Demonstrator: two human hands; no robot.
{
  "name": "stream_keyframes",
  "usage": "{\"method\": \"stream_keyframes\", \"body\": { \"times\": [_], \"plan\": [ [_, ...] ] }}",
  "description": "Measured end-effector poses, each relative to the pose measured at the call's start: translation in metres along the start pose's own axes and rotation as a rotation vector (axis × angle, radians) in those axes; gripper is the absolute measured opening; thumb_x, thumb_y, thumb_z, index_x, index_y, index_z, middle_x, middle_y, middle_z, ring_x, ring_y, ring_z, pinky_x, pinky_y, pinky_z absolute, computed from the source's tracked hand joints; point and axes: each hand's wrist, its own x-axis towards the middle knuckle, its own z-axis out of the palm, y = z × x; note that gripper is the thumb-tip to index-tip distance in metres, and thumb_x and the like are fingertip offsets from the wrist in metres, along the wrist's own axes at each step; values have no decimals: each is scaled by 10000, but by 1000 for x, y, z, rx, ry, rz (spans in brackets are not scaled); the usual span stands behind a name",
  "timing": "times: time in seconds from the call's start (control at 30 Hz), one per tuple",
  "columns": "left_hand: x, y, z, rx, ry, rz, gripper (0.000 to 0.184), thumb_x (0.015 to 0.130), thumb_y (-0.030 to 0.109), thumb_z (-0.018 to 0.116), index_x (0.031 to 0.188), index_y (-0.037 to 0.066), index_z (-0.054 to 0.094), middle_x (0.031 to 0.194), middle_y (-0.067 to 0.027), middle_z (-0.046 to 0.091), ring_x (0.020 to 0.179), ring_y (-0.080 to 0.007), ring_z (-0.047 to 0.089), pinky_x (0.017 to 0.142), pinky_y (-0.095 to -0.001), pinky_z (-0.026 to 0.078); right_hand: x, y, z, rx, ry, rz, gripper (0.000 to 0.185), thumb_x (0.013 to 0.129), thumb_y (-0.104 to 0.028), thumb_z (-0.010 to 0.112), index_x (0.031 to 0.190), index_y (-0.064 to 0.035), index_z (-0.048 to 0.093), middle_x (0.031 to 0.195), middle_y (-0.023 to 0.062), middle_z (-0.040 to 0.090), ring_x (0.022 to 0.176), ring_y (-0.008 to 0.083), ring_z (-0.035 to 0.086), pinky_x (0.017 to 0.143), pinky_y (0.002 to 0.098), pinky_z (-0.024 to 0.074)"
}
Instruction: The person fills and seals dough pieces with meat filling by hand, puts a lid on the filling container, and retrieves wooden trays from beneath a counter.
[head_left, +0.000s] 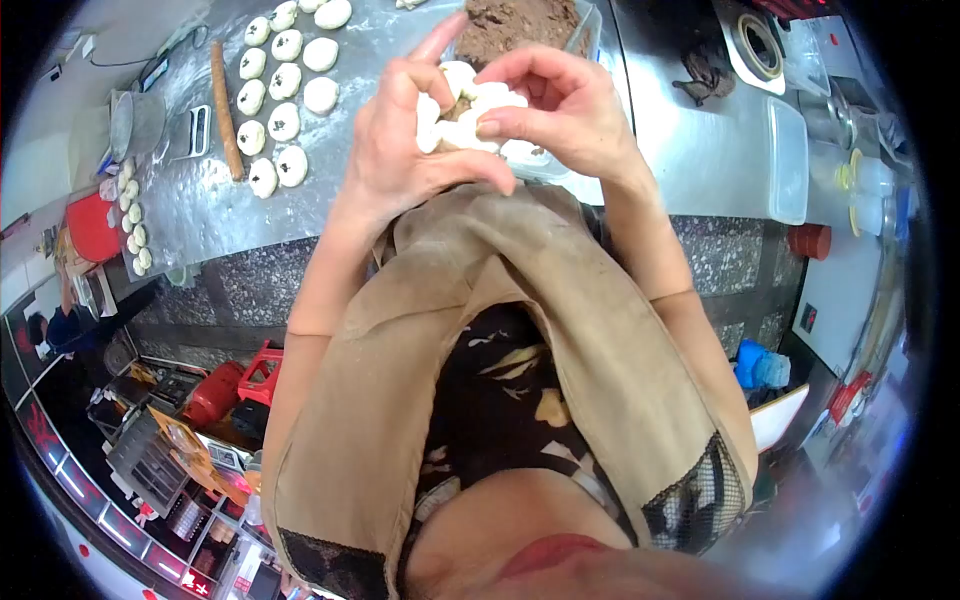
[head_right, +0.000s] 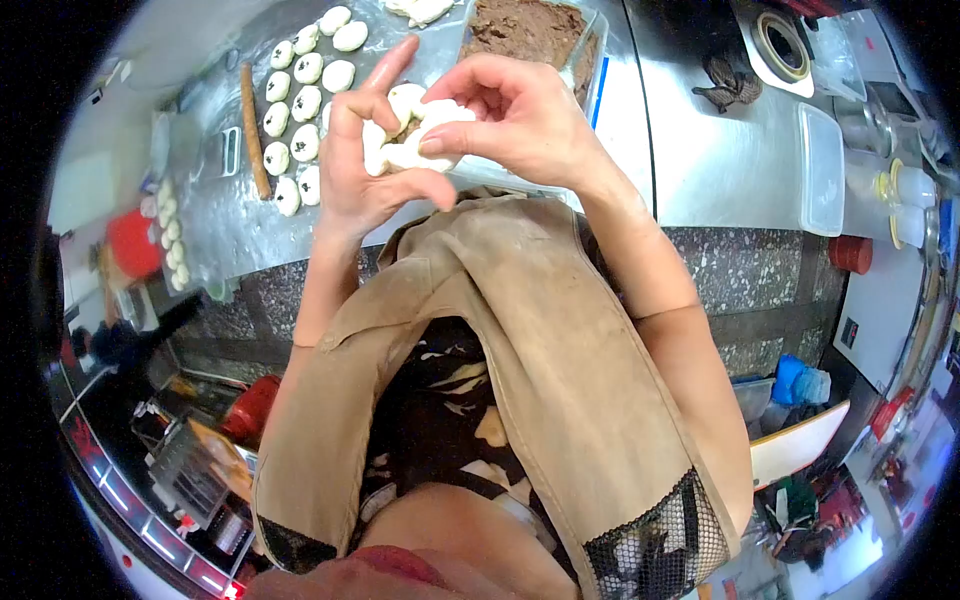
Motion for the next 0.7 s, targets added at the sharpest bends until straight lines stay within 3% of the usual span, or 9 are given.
{"method": "stream_keyframes", "body": {
  "times": [0.1,0.17,0.23,0.3,0.43,0.5,0.57,0.63,0.7],
  "plan": [
    [3,12,14,-337,126,-111,1001,554,304,849,1347,44,295,1333,-204,403,1197,-293,455,963,-352,415,0,-7,-3,-302,-62,86,295,752,-70,700,1026,-14,609,784,20,620,680,58,559,602,203,458],
    [10,21,10,-202,90,-238,1001,545,214,864,1348,37,293,1298,-198,439,1184,-284,464,945,-353,434,3,-8,-2,-247,-138,-19,304,745,-36,692,1031,6,598,779,25,605,672,55,552,589,192,449],
    [12,22,11,-174,160,-212,936,578,165,841,1342,30,316,1281,-191,461,1163,-270,485,932,-347,441,3,-17,1,25,-193,120,267,749,-26,683,997,13,593,786,32,600,679,60,561,587,189,452],
    [11,18,12,-145,239,-168,873,612,116,817,1335,24,338,1265,-183,483,1143,-255,505,920,-341,448,6,-8,8,83,16,-27,224,752,-33,680,951,15,588,797,42,599,692,71,582,585,194,463],
    [9,13,16,-66,128,-301,610,718,41,669,1288,30,451,1174,-125,576,1027,-194,585,878,-295,457,14,-5,7,-402,35,12,190,768,-56,668,927,11,588,766,48,631,693,96,615,622,211,498],
    [5,3,16,-305,231,-410,498,744,92,695,1220,92,546,1019,-89,644,934,-134,600,796,-215,456,15,-11,3,-100,217,-94,200,827,-153,635,951,-2,595,789,65,657,682,112,617,639,219,491],
    [8,-3,17,-262,291,-395,317,750,58,683,1063,51,636,859,-56,638,790,-105,587,707,-227,466,20,5,-16,161,589,-139,195,885,-203,565,950,-21,588,845,78,653,727,106,605,664,214,482],
    [10,-6,25,-250,472,-321,224,753,73,691,973,56,653,788,-24,610,751,-89,562,667,-224,456,19,29,-15,319,473,-5,466,931,-399,392,1144,-11,534,1078,118,593,1017,182,543,846,317,439],
    [16,-2,40,-454,552,-435,130,748,58,709,838,40,617,766,-18,589,720,-80,551,643,-210,450,14,45,10,789,360,261,577,897,-528,350,1104,-24,540,1058,102,597,993,188,545,849,372,444]
  ]
}}
